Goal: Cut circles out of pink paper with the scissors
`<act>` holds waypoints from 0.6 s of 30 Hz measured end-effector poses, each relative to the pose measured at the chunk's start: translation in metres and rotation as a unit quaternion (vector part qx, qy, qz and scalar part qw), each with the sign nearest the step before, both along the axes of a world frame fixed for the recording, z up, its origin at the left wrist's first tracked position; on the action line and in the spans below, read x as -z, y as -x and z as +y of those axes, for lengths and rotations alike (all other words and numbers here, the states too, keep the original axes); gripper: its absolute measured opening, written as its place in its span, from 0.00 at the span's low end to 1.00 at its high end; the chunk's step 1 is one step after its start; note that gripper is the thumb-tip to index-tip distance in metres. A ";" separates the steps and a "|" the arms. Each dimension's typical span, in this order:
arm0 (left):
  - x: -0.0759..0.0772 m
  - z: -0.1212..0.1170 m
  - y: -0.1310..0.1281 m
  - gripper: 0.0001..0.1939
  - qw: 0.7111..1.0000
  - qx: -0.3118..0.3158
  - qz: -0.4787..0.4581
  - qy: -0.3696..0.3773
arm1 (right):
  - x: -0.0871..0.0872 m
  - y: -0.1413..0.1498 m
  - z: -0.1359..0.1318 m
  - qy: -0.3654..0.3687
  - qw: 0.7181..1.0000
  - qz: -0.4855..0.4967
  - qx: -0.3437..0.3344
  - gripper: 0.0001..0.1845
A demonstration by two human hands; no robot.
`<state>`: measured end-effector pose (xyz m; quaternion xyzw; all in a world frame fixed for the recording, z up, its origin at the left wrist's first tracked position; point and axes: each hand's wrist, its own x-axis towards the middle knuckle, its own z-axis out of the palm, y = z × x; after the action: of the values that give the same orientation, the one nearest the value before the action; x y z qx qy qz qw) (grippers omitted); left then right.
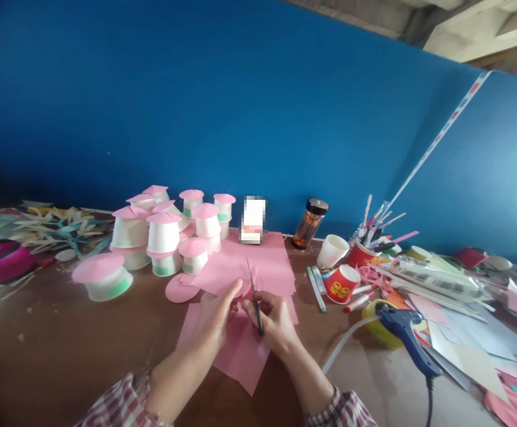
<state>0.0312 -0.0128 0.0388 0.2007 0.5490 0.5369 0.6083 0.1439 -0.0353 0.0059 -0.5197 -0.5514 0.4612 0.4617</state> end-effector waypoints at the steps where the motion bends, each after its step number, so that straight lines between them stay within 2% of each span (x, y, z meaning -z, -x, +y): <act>1: 0.001 0.000 0.000 0.11 1.000 0.000 -0.001 0.001 | 0.000 0.000 0.000 0.000 1.000 -0.002 -0.002 0.17; 11: 0.011 0.004 0.001 0.08 1.000 0.003 -0.010 -0.004 | 0.003 -0.001 0.001 -0.007 1.000 -0.019 0.001 0.15; 18: 0.030 0.010 0.002 0.08 0.999 0.010 -0.022 -0.039 | 0.006 -0.002 0.001 0.001 1.000 -0.007 -0.003 0.14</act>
<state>0.0291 -0.0030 0.0092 0.2176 0.5121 0.5562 0.6173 0.1462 -0.0342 0.0000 -0.5219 -0.5557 0.4594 0.4558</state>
